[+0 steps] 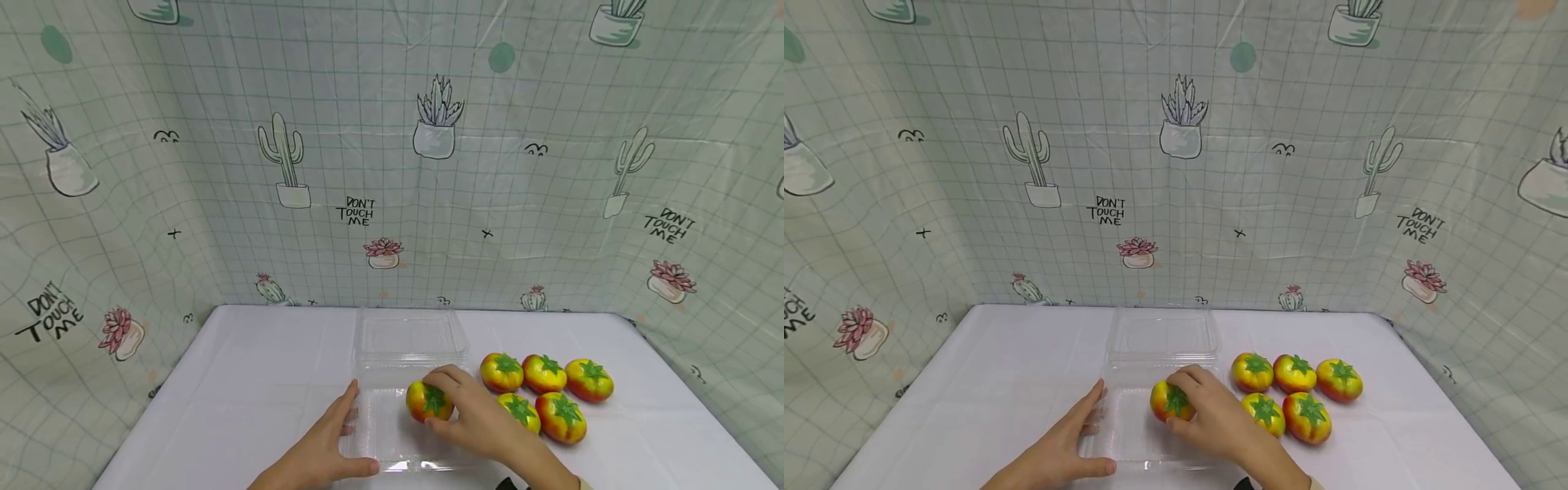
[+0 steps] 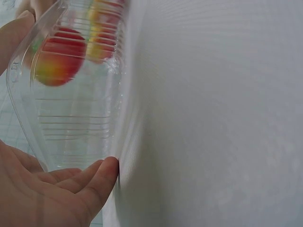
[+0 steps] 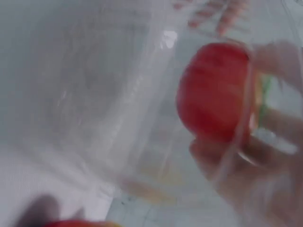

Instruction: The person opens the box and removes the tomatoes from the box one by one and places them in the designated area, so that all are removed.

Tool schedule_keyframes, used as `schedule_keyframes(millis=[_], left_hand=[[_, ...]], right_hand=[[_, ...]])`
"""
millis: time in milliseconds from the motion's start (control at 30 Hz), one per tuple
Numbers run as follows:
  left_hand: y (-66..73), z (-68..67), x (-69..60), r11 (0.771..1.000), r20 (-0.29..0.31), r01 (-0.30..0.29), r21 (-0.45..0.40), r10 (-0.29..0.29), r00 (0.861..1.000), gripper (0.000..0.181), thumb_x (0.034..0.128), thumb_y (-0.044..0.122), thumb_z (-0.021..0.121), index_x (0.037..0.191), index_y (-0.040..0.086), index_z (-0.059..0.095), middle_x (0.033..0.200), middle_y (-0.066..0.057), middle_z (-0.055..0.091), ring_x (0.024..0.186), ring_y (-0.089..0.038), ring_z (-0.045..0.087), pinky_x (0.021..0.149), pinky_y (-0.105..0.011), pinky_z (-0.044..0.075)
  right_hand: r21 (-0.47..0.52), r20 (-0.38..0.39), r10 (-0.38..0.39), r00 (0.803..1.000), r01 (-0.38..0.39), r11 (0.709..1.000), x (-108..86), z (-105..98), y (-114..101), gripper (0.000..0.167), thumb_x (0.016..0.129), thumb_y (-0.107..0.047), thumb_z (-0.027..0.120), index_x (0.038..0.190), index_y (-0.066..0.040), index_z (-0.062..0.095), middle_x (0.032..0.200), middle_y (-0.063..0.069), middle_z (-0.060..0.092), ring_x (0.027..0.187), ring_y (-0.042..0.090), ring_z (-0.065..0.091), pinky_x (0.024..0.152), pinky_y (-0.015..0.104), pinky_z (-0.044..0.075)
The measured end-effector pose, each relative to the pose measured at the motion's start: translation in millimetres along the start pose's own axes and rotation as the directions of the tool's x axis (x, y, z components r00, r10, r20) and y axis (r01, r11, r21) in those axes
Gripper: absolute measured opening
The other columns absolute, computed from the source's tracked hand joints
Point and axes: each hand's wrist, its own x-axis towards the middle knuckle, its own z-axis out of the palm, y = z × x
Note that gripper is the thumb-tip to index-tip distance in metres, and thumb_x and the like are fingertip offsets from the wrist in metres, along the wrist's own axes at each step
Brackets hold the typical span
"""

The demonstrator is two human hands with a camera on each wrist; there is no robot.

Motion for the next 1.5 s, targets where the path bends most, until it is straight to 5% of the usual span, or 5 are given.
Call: schedule_keyframes(millis=[733,1500], left_hand=[[-2.6,1.1,0.4,0.999,-0.003,-0.022,0.036,0.022,1.0,0.117,0.0768,0.041,0.079,0.154,0.013,-0.004,0.154,-0.024,0.014,0.122,-0.045,0.046,0.096,-0.054,0.045],[-2.2,1.8,-0.4,0.999,-0.002,-0.023,0.042,0.023,1.0,0.116,0.0768,0.042,0.079,0.154,0.016,-0.004,0.154,-0.022,0.016,0.123,-0.04,0.046,0.096,-0.052,0.045]], right_hand=[[-0.111,-0.177,0.058,0.982,-0.078,0.991,-33.3,-38,26,0.051,0.074,-0.027,0.081,0.12,-0.02,0.061,0.121,-0.009,0.053,0.108,0.013,0.052,0.087,0.038,0.053],[-0.132,-0.239,0.151,0.959,-0.186,0.974,-64.2,-73,66,0.051,0.077,-0.022,0.08,0.121,-0.01,0.059,0.121,0.003,0.053,0.108,0.026,0.055,0.086,0.05,0.051]])
